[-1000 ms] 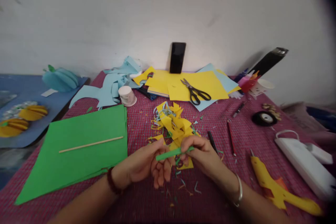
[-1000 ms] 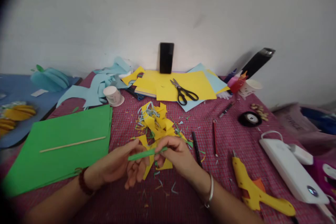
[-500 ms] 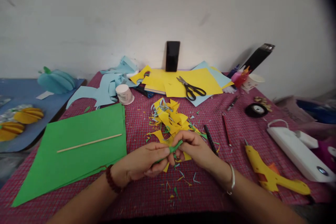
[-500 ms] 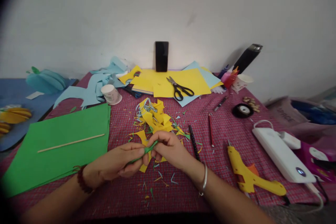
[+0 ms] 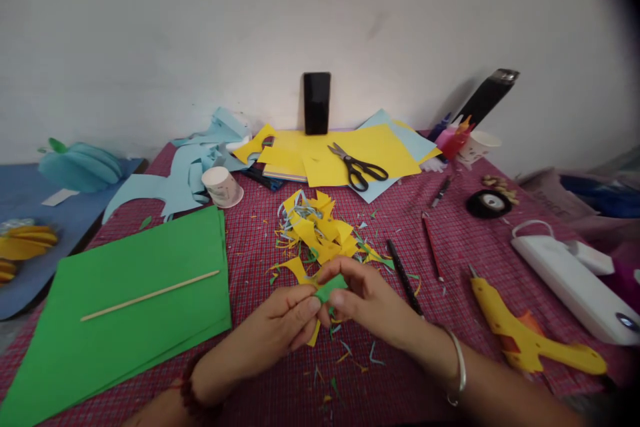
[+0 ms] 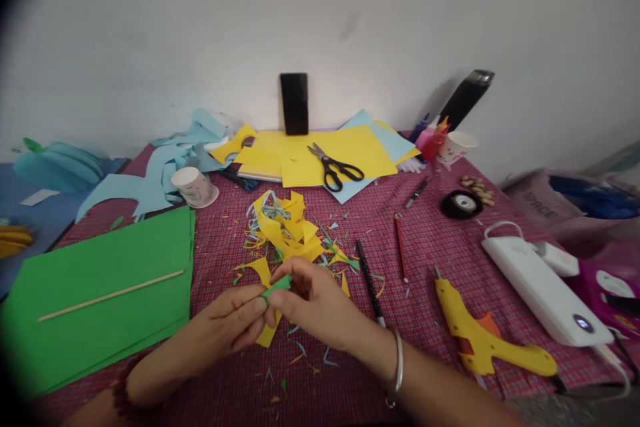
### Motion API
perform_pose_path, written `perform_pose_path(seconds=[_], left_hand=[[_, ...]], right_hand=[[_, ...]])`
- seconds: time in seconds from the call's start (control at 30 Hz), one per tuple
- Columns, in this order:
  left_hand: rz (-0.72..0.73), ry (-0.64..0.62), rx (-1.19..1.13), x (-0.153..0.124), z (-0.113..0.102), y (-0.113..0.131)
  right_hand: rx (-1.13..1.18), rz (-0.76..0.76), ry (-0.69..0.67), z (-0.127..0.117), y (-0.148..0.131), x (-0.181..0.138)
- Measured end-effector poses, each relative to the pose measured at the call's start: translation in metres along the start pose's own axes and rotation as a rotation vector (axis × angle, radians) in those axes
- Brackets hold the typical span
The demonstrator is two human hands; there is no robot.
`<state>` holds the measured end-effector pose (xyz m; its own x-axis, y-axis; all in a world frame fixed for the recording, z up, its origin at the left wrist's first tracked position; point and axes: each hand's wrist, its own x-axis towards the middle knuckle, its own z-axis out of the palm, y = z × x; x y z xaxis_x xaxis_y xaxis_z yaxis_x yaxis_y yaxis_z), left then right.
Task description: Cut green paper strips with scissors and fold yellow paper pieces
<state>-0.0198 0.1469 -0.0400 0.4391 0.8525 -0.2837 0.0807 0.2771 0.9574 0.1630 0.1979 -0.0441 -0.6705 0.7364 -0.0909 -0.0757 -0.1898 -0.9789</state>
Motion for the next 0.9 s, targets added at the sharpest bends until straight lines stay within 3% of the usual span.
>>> perform_pose_path(seconds=[0.2, 0.4, 0.63, 0.8, 0.9], left_hand=[[-0.029, 0.002, 0.049, 0.000, 0.002, 0.002], [-0.096, 0.038, -0.089, -0.001, -0.002, -0.001], [-0.063, 0.090, -0.133, -0.001, -0.008, -0.006], [0.013, 0.281, -0.349, 0.002, -0.011, -0.008], [0.013, 0.303, -0.403, 0.005, -0.009, -0.006]], right_hand=[[-0.160, -0.020, 0.150, 0.004, -0.006, 0.002], [-0.030, 0.004, 0.285, -0.012, -0.009, 0.005], [0.014, -0.037, 0.310, -0.015, -0.009, 0.004], [0.016, -0.050, 0.338, -0.019, -0.009, 0.003], [-0.021, -0.035, 0.279, -0.016, -0.010, 0.003]])
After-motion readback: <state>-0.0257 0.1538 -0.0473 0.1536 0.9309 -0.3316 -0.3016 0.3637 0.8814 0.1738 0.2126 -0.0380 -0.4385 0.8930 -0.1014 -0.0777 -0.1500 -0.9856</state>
